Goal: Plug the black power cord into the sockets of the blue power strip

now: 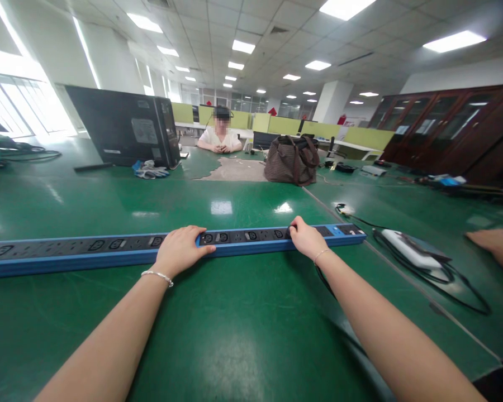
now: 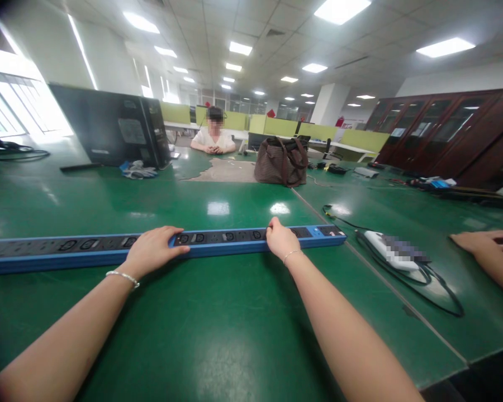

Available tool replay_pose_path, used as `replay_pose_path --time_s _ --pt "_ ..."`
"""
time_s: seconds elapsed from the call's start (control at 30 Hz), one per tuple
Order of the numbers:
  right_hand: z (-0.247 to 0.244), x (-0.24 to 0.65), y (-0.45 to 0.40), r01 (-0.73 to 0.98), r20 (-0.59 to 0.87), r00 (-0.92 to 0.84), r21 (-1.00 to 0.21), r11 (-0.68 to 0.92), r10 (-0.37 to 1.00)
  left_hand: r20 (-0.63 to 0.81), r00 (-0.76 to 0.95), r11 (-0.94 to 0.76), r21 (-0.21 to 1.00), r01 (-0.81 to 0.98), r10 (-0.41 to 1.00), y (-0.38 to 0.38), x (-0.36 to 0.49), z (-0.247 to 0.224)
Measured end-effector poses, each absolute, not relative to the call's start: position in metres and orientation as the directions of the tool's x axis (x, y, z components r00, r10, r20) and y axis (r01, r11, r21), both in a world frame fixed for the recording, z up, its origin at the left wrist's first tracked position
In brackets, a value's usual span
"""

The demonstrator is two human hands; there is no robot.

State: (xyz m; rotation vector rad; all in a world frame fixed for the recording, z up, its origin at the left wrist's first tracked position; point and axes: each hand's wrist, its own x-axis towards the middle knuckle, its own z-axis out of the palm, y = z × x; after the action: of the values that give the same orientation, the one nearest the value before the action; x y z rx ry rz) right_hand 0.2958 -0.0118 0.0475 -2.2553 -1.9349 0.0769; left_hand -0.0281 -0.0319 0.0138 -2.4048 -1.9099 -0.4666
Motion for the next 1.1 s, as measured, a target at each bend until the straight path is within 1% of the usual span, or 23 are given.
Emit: replay_pose_path --time_s 0.13,0.37,0.6,0.8,1.0,1.1 --pt "0.047 0.297 -0.010 0.981 0.045 0.130 -0.152 -0.121 0.991 0.238 0.191 -0.233 0.163 0.959 0.952 -0.032 -0.028 0.015" --pt "0.042 0.290 -0.018 0.981 0.066 0.168 -0.114 -0.160 0.984 0.229 0.182 -0.223 0.170 0.960 0.956 -0.033 -0.027 0.016" --pt "0.043 0.290 -0.017 0.985 0.045 0.136 -0.111 -0.131 0.990 0.231 0.184 -0.227 0.176 0.958 0.955 -0.033 -0.027 0.016" --pt "0.041 0.288 -0.020 0.982 0.072 0.159 -0.113 -0.150 0.985 0.234 0.183 -0.226 0.170 0.959 0.955 -0.034 -0.027 0.017" --pt "0.042 0.285 -0.022 0.992 0.098 0.126 -0.018 -0.125 0.987 0.244 0.180 -0.225 0.171 0.959 0.953 -0.035 -0.026 0.016" --pt "0.043 0.286 -0.021 0.991 0.085 0.129 -0.031 -0.126 0.988 0.252 0.179 -0.227 0.177 0.958 0.951 -0.035 -0.026 0.016"
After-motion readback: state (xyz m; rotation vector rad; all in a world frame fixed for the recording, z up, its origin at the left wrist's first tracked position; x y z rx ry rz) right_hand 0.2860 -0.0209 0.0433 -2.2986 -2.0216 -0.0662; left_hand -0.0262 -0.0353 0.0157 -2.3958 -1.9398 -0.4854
